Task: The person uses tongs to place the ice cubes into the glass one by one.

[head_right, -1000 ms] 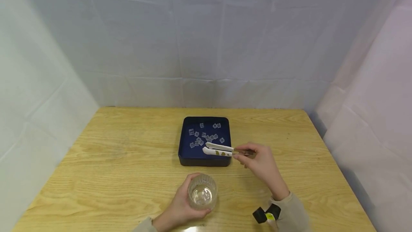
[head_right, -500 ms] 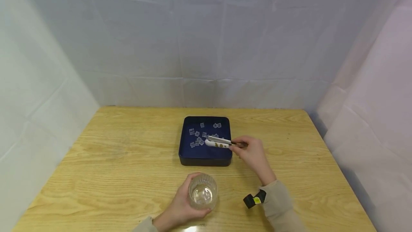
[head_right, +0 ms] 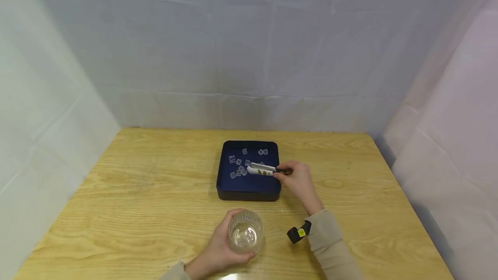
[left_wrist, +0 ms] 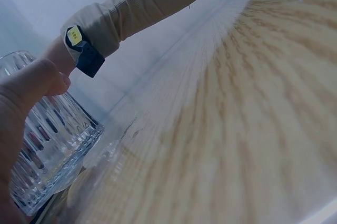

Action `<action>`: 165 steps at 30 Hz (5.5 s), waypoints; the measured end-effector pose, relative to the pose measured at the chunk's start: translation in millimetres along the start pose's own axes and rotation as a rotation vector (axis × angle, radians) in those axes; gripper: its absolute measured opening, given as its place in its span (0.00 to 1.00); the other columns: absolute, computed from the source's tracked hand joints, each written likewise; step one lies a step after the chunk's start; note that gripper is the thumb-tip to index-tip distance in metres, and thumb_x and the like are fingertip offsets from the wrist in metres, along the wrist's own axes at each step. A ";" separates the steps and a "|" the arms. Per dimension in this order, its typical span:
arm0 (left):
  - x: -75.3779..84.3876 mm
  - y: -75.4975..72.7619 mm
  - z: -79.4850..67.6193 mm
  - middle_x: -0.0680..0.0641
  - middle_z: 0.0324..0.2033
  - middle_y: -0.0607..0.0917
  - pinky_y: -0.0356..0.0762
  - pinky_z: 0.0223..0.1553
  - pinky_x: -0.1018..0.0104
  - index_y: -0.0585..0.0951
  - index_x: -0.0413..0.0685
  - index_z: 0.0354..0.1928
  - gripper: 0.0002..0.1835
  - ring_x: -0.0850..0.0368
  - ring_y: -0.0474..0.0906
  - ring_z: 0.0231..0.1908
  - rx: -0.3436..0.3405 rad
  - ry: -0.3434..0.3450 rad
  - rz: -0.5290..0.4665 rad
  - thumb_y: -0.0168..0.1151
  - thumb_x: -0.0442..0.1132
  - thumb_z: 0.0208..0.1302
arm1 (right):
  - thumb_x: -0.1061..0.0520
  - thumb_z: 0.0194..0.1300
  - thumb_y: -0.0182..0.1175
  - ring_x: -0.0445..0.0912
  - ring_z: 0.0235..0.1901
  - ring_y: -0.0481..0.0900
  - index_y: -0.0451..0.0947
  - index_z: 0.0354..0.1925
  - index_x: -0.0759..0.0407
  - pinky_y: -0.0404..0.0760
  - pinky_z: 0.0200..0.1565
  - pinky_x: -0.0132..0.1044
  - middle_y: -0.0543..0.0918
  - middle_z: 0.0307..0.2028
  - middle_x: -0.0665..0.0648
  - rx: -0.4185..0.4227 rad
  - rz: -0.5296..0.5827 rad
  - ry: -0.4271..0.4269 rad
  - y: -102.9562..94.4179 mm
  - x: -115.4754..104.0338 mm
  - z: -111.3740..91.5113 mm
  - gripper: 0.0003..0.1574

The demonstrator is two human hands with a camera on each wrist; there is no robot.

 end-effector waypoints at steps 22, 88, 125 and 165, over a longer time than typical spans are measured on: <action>-1.5 0.8 0.2 0.50 0.55 0.79 0.75 0.58 0.52 0.68 0.53 0.64 0.52 0.46 0.76 0.55 0.003 -0.015 0.002 0.85 0.35 0.31 | 0.67 0.53 0.73 0.53 0.33 0.86 0.85 0.39 0.70 0.84 0.31 0.39 0.87 0.33 0.63 0.015 -0.187 -0.078 0.2 -14.0 1.0 0.14; -4.6 0.2 1.2 0.54 0.55 0.78 0.74 0.59 0.55 0.67 0.57 0.64 0.52 0.54 0.76 0.55 -0.007 -0.033 0.014 0.85 0.38 0.33 | 0.65 0.58 0.71 0.47 0.19 0.81 0.86 0.39 0.65 0.83 0.21 0.40 0.85 0.26 0.58 0.012 -0.004 -0.063 -29.1 -37.6 -26.6 0.09; -3.5 0.8 0.5 0.53 0.56 0.78 0.74 0.59 0.56 0.66 0.57 0.65 0.51 0.52 0.76 0.55 -0.011 0.007 0.022 0.84 0.37 0.35 | 0.57 0.56 0.73 0.48 0.18 0.78 0.87 0.38 0.54 0.79 0.18 0.40 0.83 0.25 0.52 -0.214 0.122 -0.020 -60.2 -78.7 -108.0 0.09; -5.7 1.3 2.9 0.57 0.57 0.78 0.72 0.62 0.56 0.67 0.60 0.64 0.50 0.54 0.75 0.57 -0.027 0.004 -0.029 0.84 0.35 0.35 | 0.56 0.57 0.73 0.45 0.19 0.79 0.86 0.41 0.58 0.81 0.19 0.39 0.84 0.28 0.53 -0.275 0.140 0.025 -51.7 -69.8 -117.2 0.12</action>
Point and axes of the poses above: each hand's wrist, its own z-axis towards the middle knuckle, its own y-axis out of the palm, x = y × z, the point moved 7 cm from there along z, towards the middle knuckle
